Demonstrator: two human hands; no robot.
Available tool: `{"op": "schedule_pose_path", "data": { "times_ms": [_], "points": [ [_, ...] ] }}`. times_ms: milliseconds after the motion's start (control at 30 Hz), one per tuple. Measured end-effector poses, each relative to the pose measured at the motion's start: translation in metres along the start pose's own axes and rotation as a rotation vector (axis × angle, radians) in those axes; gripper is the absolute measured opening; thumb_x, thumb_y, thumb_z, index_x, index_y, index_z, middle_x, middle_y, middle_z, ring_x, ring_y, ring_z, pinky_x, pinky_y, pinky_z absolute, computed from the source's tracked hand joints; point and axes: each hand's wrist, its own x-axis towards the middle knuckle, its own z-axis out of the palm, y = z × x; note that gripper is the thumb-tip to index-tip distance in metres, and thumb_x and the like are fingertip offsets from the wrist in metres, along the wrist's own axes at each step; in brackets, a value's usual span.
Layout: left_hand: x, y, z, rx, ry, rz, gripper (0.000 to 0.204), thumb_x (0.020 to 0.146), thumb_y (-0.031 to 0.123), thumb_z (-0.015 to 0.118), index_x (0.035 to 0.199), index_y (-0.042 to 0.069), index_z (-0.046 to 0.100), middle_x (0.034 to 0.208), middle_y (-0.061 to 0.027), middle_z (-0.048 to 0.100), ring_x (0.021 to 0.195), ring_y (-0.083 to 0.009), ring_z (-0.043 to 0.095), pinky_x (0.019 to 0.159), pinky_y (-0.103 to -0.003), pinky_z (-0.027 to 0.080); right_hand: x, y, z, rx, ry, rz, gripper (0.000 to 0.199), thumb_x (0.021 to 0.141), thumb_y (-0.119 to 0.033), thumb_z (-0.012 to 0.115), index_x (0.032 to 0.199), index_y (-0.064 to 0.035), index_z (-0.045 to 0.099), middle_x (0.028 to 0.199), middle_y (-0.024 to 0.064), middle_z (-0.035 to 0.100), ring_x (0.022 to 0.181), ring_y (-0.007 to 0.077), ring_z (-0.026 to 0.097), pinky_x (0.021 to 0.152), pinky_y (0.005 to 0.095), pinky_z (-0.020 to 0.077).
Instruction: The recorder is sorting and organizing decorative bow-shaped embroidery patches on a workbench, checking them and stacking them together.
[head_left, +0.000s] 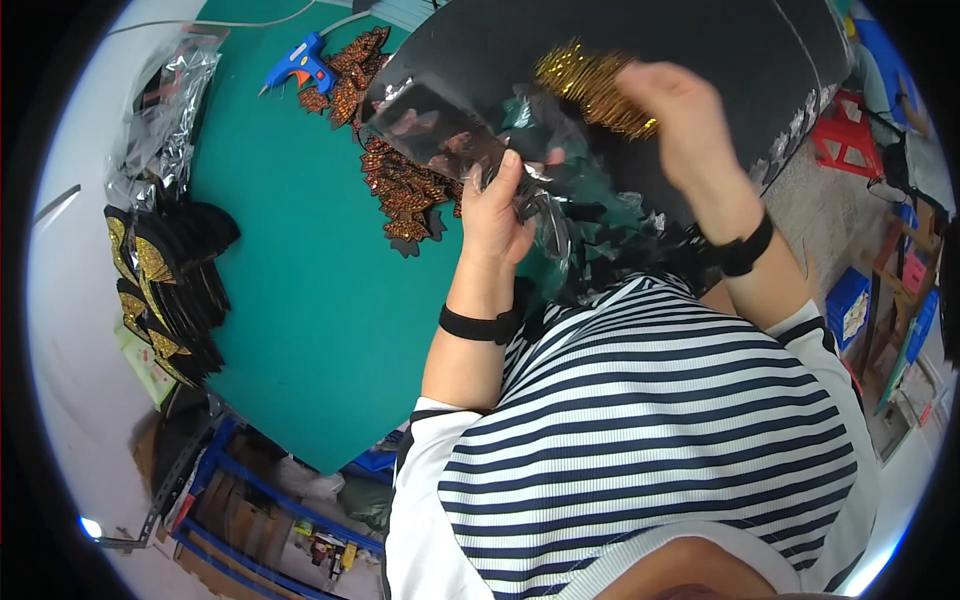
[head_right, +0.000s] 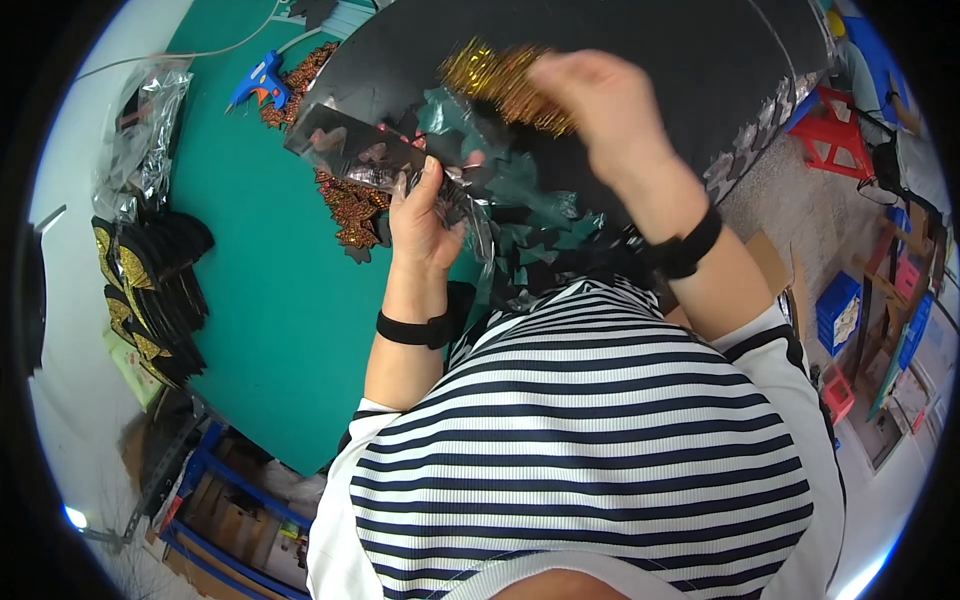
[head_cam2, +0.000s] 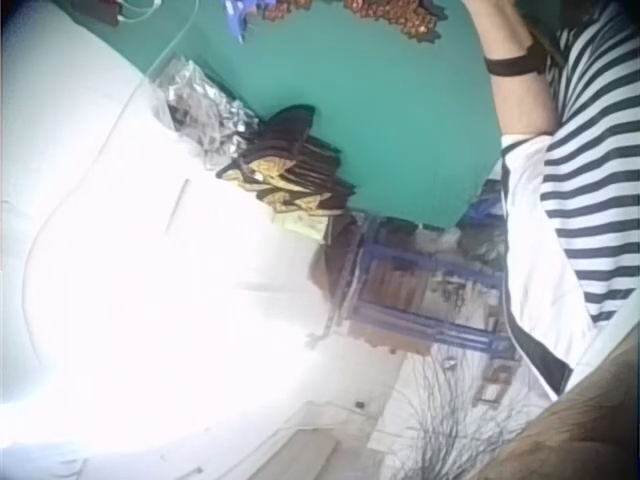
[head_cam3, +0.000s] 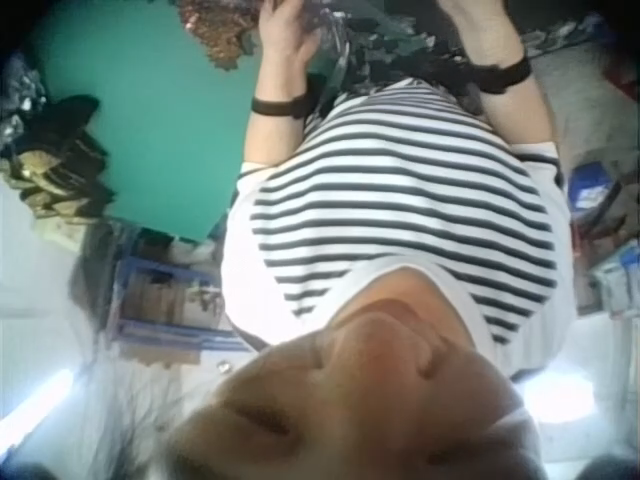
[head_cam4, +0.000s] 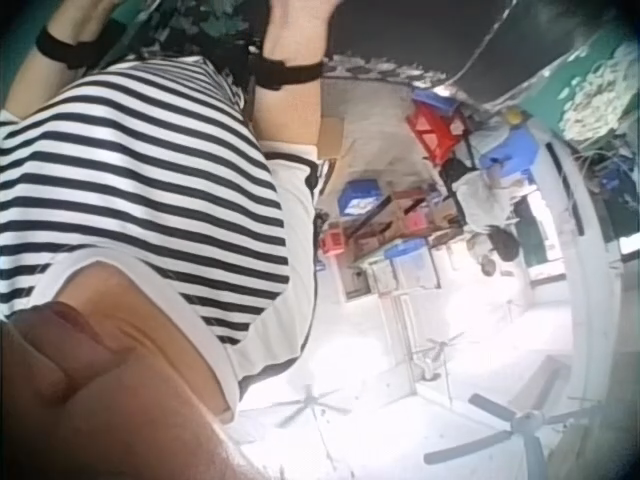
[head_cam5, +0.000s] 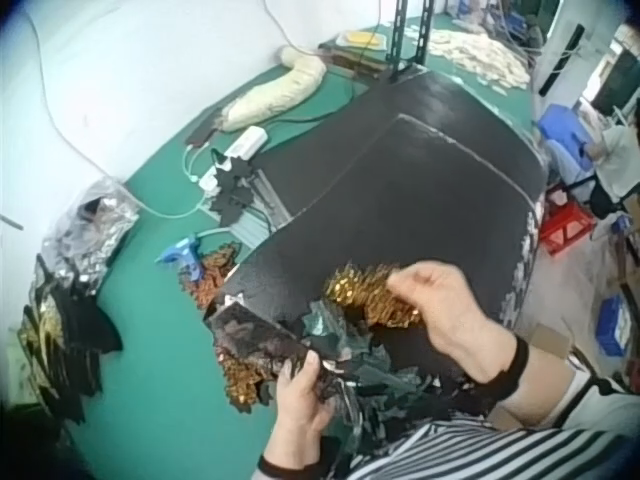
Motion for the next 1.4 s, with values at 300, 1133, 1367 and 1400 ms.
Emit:
{"op": "schedule_pose_path", "data": {
  "times_ms": [300, 1133, 1367, 1400],
  "points": [
    [-0.009, 0.007, -0.047, 0.076, 0.071, 0.036, 0.045, 0.084, 0.027, 0.059, 0.120, 0.007, 0.041, 0.108, -0.0086, 0.055, 0.097, -0.0229, 0.055, 0.080, -0.040, 0.047, 0.044, -0.028, -0.055, -0.109, 0.102, -0.168, 0.018, 0.083, -0.011, 0.062, 0.096, 0.0017, 0.062, 0.089, 0.0057, 0.063, 0.082, 0.0101, 0.058, 0.075, 0.0214, 0.0440],
    [0.027, 0.055, -0.028, -0.085, -0.168, 0.103, 0.024, 0.088, 0.027, 0.055, 0.102, 0.007, 0.053, 0.097, -0.0128, 0.061, 0.088, -0.0230, 0.058, 0.079, -0.039, 0.046, 0.010, -0.013, 0.088, -0.722, -0.055, -0.947, 0.019, 0.066, -0.013, 0.072, 0.081, -0.0041, 0.063, 0.083, 0.0067, 0.064, 0.073, 0.0232, 0.060, 0.063, 0.0308, 0.0489],
    [0.038, 0.051, -0.016, 0.146, -0.161, 0.215, 0.029, 0.087, 0.023, 0.055, 0.111, 0.006, 0.053, 0.104, -0.0073, 0.059, 0.098, -0.0199, 0.055, 0.089, -0.036, 0.042, 0.011, -0.017, 0.084, -0.605, -0.239, -0.438, 0.035, 0.060, -0.017, 0.077, 0.089, -0.0024, 0.062, 0.092, 0.0064, 0.061, 0.079, 0.0193, 0.060, 0.069, 0.0281, 0.0478],
    [0.039, 0.051, -0.015, 0.124, -0.161, 0.197, 0.029, 0.088, 0.022, 0.055, 0.110, 0.005, 0.053, 0.105, -0.0074, 0.059, 0.098, -0.0198, 0.055, 0.090, -0.037, 0.041, 0.015, -0.017, 0.082, -0.505, -0.271, -0.348, 0.028, 0.065, -0.014, 0.075, 0.087, -0.0006, 0.063, 0.088, 0.0062, 0.063, 0.077, 0.0153, 0.060, 0.069, 0.0259, 0.0468]
  ]
}}
